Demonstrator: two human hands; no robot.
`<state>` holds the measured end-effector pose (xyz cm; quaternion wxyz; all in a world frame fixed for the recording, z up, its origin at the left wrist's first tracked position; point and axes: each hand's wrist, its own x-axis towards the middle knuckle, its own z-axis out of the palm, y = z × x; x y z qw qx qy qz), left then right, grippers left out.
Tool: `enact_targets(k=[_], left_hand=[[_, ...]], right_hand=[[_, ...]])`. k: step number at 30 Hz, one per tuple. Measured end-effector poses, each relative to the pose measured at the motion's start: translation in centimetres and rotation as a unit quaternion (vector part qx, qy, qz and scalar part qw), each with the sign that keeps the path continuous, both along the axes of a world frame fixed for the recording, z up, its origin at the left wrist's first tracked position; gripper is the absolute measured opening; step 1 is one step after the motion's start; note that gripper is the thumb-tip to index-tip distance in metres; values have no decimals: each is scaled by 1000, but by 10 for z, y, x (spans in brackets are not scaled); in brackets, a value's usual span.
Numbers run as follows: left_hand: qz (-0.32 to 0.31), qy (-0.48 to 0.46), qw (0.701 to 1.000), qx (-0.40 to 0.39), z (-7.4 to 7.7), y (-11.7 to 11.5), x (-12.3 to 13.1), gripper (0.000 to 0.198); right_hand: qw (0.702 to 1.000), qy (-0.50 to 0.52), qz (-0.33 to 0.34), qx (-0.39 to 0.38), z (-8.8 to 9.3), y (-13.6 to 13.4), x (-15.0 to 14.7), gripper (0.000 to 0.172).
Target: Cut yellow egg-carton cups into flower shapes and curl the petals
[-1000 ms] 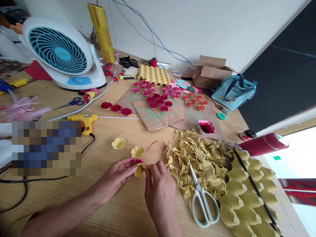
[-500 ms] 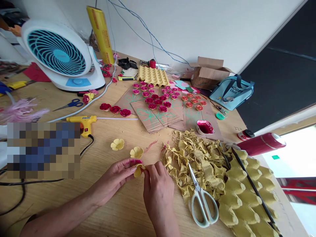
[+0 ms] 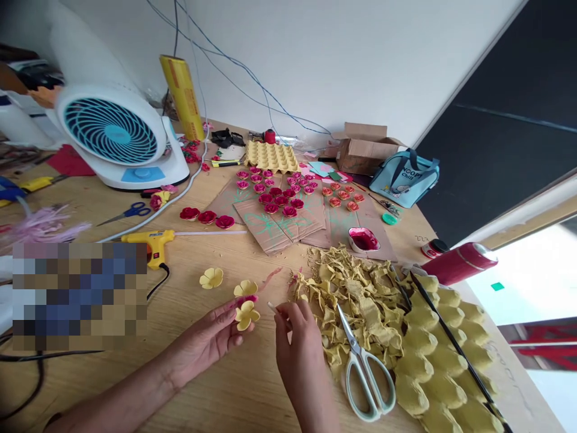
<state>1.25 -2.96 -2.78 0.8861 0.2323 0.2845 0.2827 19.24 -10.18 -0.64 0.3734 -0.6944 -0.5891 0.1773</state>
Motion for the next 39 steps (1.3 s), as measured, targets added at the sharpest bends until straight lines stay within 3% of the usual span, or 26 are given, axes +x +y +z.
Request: enact_targets(k=[4,11,20,23,26,31,39], left_hand=[[-22,5,999,39,0,-1,1,40],[-115,10,971,210,-2,-5,4,49],[-90,147,911,375,-9,0,-1,49],[-105,180,880,427,-4,1,-2,41],[-125,243,829,487,1,2,-5,32],[-136,333,747,558,3,2,-6,32],[-95,390,727,557,5,1,-8,32]], right_hand=[[994,-105,2,-38,-10,1,-1,17],[979,-184,-3,-90,-19,1,-6,15],[970,-212,-7,-121,-25,8,-14,18],[965,-226,-15,-131,-26,10,-14,20],[961,-246,-29,-126,-29,11,-13,20],[951,-283,-50,-115,-35,12,-12,20],[945,-302,-54,-114,-35,9,-10,16]])
